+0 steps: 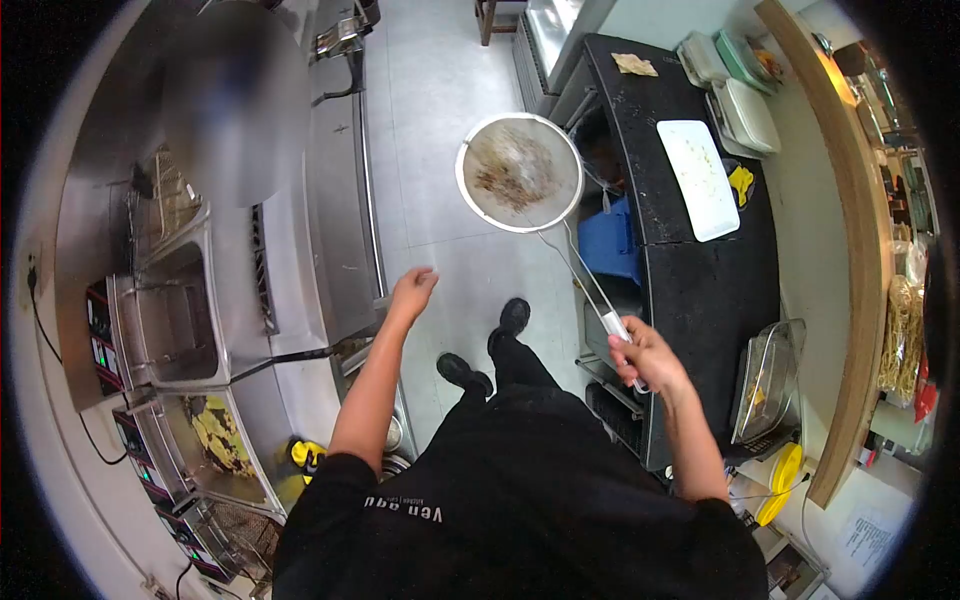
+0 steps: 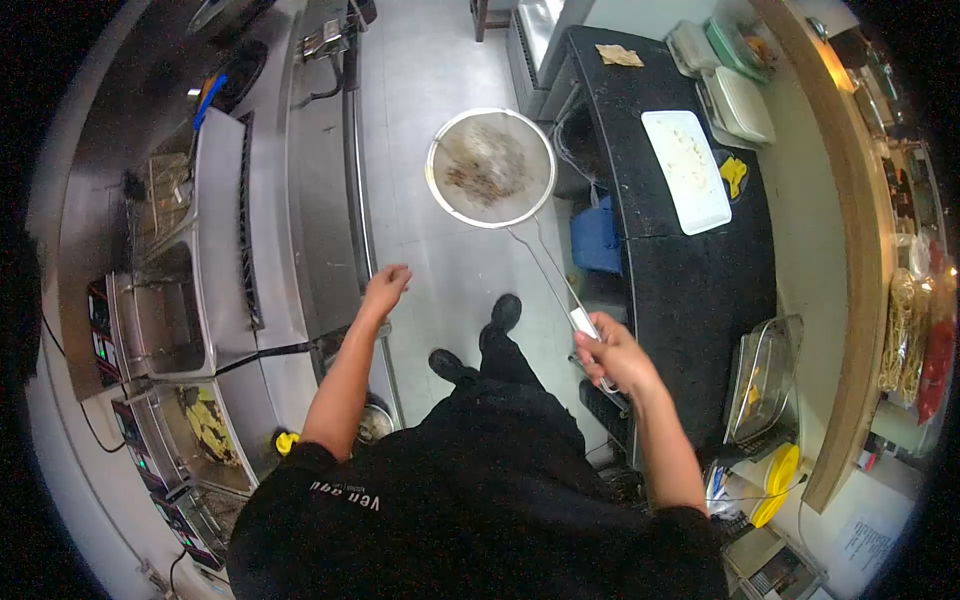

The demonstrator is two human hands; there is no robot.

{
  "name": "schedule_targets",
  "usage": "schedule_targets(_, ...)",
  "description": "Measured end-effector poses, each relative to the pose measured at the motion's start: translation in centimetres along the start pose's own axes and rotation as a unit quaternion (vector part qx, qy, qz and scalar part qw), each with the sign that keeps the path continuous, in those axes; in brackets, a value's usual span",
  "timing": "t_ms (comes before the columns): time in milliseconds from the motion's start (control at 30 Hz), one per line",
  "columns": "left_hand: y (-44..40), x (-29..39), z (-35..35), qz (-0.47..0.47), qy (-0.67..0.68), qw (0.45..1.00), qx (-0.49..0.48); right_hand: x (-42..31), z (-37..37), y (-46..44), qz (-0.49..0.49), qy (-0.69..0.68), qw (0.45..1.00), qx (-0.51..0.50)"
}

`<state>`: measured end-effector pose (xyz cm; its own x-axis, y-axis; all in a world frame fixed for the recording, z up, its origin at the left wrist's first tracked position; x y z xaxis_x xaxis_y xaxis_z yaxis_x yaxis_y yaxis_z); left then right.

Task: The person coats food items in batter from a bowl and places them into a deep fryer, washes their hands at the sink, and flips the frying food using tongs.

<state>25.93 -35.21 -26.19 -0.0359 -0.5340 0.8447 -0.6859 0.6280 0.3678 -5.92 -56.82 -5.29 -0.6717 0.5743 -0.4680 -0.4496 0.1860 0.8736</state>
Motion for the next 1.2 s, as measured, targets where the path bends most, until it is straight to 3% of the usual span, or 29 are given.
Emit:
schedule_targets(100, -7.5, 2.5, 5.9, -0.128, 0.152, 0.98, -0.029, 2.1, -2.9, -3.9, 0.008, -0.053, 0.998, 0.024)
schedule_targets(133, -10.5, 2.6, 7.8, -0.127, 0.151, 0.98, -0.029, 2.6, -3.7, -5.6, -0.001, -0.077, 0.997, 0.022)
schedule_targets(200, -15.7, 1.2, 11.8, -0.204, 0.258, 0.944, -0.005, 3.5, -5.6, -9.7, -0.015, -0.118, 0.993, 0.018)
schedule_targets(300, -20.8, 2.4, 16.9, -0.211, 0.281, 0.935, 0.041, 3.5, -7.5, -16.7, -0.074, -0.159, 0.983, 0.059)
schedule_targets(433, -20.6, 5.5, 22.4, -0.215, 0.299, 0.93, 0.003, 0.8, -9.4, -24.0, -0.086, -0.206, 0.97, 0.1)
schedule_targets(533, -17.9, 5.3, 23.7, -0.239, 0.27, 0.932, -0.03, -2.7, -11.2, -27.9, -0.122, -0.153, 0.958, 0.21)
schedule_targets(633, -16.5, 2.5, 23.0, -0.253, 0.233, 0.936, -0.069, -7.6, -13.6, -29.8, -0.08, 0.041, 0.929, 0.359)
schedule_targets(667, -16.5, 1.6, 22.5, -0.253, 0.208, 0.941, -0.087, -8.2, -13.8, -31.2, -0.075, 0.038, 0.928, 0.362)
schedule_targets(733, -16.9, -0.1, 20.6, -0.256, 0.194, 0.94, -0.111, -9.3, -13.5, -33.3, -0.114, 0.299, 0.778, 0.54)
schedule_targets(767, -17.0, -1.0, 19.5, -0.256, 0.181, 0.94, -0.131, -9.6, -12.8, -33.9, -0.111, 0.306, 0.778, 0.538)
schedule_targets(833, -17.9, -3.1, 17.1, -0.24, 0.175, 0.948, -0.119, -9.8, -11.9, -35.1, 0.004, 0.278, 0.819, 0.501)
schedule_targets(1067, -21.6, -6.6, 8.4, -0.166, 0.1, 0.981, -0.028, -14.3, -11.5, -32.7, -0.003, 0.267, 0.792, 0.549)
schedule_targets(1200, -22.5, -5.9, 7.0, -0.173, 0.138, 0.975, -0.03, -8.1, -14.4, -39.1, 0.084, 0.279, 0.804, 0.519)
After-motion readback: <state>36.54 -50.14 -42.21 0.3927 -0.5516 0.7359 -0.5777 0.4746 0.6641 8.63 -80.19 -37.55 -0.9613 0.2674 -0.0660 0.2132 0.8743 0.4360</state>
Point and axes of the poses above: each hand's wrist, its own y-axis away from the middle knuckle, its own z-axis out of the palm, x = y × z, the point moved 3 cm from there along -y, towards the middle knuckle, and after that the axes turned 9 degrees about z, right-handed, at the moved point
